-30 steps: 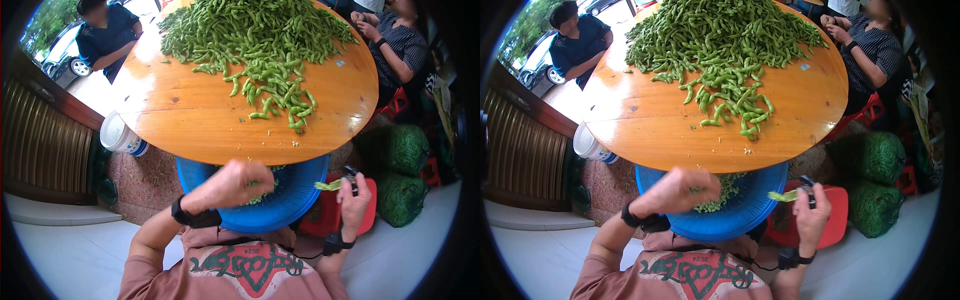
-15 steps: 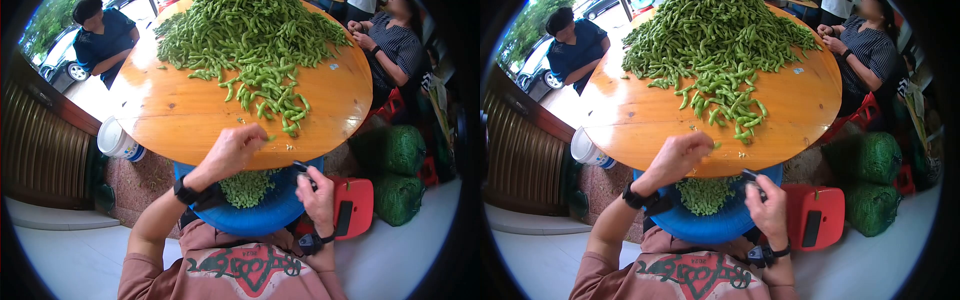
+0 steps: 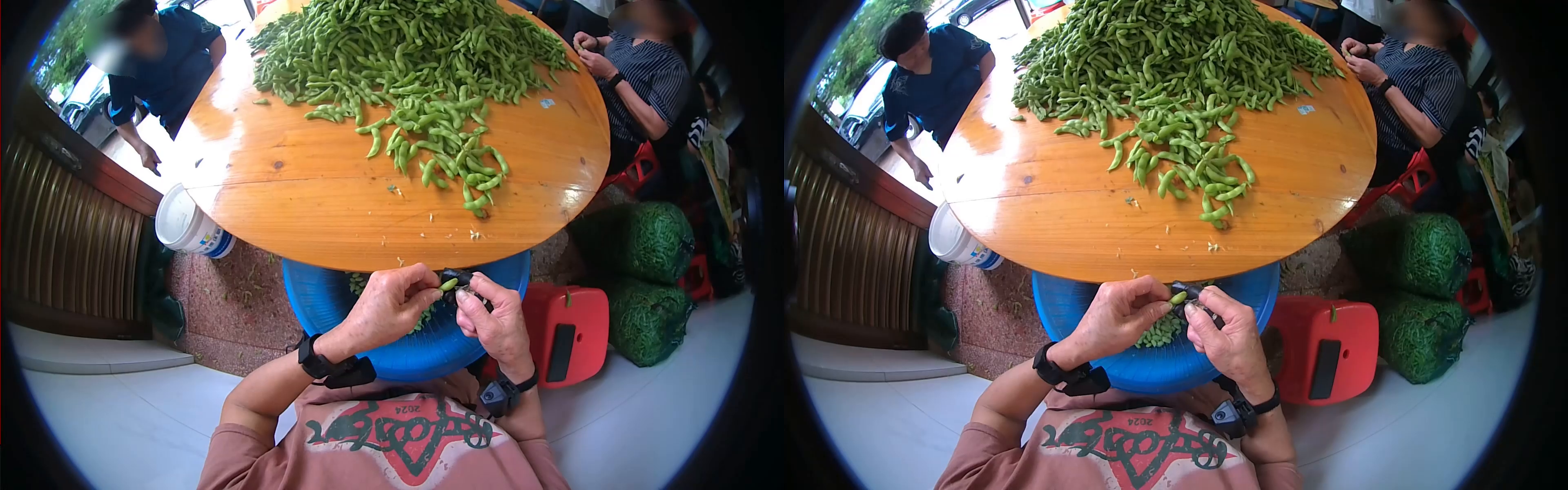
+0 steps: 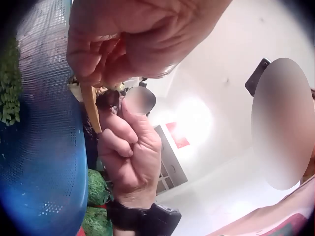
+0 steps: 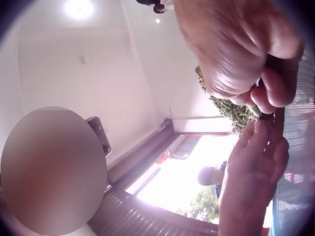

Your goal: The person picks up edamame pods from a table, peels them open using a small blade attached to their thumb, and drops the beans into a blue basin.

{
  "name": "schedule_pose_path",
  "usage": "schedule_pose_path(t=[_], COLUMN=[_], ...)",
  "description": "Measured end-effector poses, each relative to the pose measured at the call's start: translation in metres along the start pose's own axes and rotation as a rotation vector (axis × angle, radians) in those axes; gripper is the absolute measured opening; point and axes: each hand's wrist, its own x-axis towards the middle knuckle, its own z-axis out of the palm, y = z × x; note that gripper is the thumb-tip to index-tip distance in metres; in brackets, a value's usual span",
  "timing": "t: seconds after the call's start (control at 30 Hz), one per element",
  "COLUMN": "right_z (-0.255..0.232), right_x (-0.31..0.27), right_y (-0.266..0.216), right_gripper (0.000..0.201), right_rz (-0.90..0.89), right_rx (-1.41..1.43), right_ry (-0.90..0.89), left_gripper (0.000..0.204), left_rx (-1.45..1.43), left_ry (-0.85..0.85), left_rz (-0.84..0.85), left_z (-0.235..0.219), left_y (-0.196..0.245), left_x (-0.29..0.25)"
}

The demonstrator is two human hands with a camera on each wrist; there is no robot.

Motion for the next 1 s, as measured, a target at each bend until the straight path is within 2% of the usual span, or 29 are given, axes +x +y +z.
schedule_pose_path(t=[0.1, 0.17, 0.2, 0.27, 0.3, 0.4, 0.47, 0.53, 0.67, 0.73, 0.83, 0.93, 1.0], right_z=[0.001, -0.003, -0.005, -0.009, -0.01, -0.009, -0.006, -0.005, 0.001, 0.005, 0.009, 0.008, 0.006], right_x=[-0.001, -0.001, -0.002, -0.002, -0.002, -0.003, -0.005, -0.007, -0.011, -0.011, -0.01, -0.009, -0.011], right_y=[0.001, 0.004, 0.003, -0.002, -0.001, 0.003, 0.005, 0.0, 0.004, 0.007, 0.005, 0.008, 0.005], right_gripper=[0.012, 0.012, 0.012, 0.012, 0.012, 0.012, 0.012, 0.012, 0.013, 0.014, 0.012, 0.013, 0.016], right_rz=[-0.007, 0.03, 0.031, 0.178, 0.178, 0.169, 0.044, 0.074, 0.114, 0.133, 0.146, 0.136, 0.132], right_rx=[0.011, 0.017, 0.018, 0.356, 0.357, 0.354, 0.088, 0.122, 0.268, 0.289, 0.248, 0.239, 0.198], right_ry=[0.006, -0.012, -0.011, -0.103, -0.101, -0.091, 0.022, 0.011, -0.011, 0.01, 0.021, 0.03, -0.015], left_gripper=[0.008, 0.01, 0.01, 0.015, 0.017, 0.017, 0.015, 0.013, 0.01, 0.008, 0.008, 0.008, 0.008], left_rx=[0.007, -0.404, -0.404, -0.902, -1.026, -1.06, -1.04, -1.055, -1.05, -0.848, -0.747, -0.657, -0.659], left_ry=[-0.002, -0.121, -0.122, -0.28, -0.309, -0.303, -0.239, -0.104, 0.01, 0.108, 0.15, 0.111, 0.119], left_rz=[0.012, -0.12, -0.122, -0.31, -0.381, -0.33, -0.327, -0.274, -0.217, -0.084, -0.063, -0.015, -0.043], left_z=[0.001, 0.002, 0.001, -0.001, 0.002, 0.011, 0.018, 0.023, 0.029, 0.03, 0.031, 0.03, 0.028], left_y=[-0.004, -0.013, -0.014, -0.015, -0.019, -0.023, -0.022, -0.025, -0.025, -0.022, -0.017, -0.02, -0.019], left_x=[-0.001, -0.002, -0.002, -0.003, -0.003, -0.005, -0.007, -0.007, -0.005, -0.007, -0.008, -0.011, -0.013])
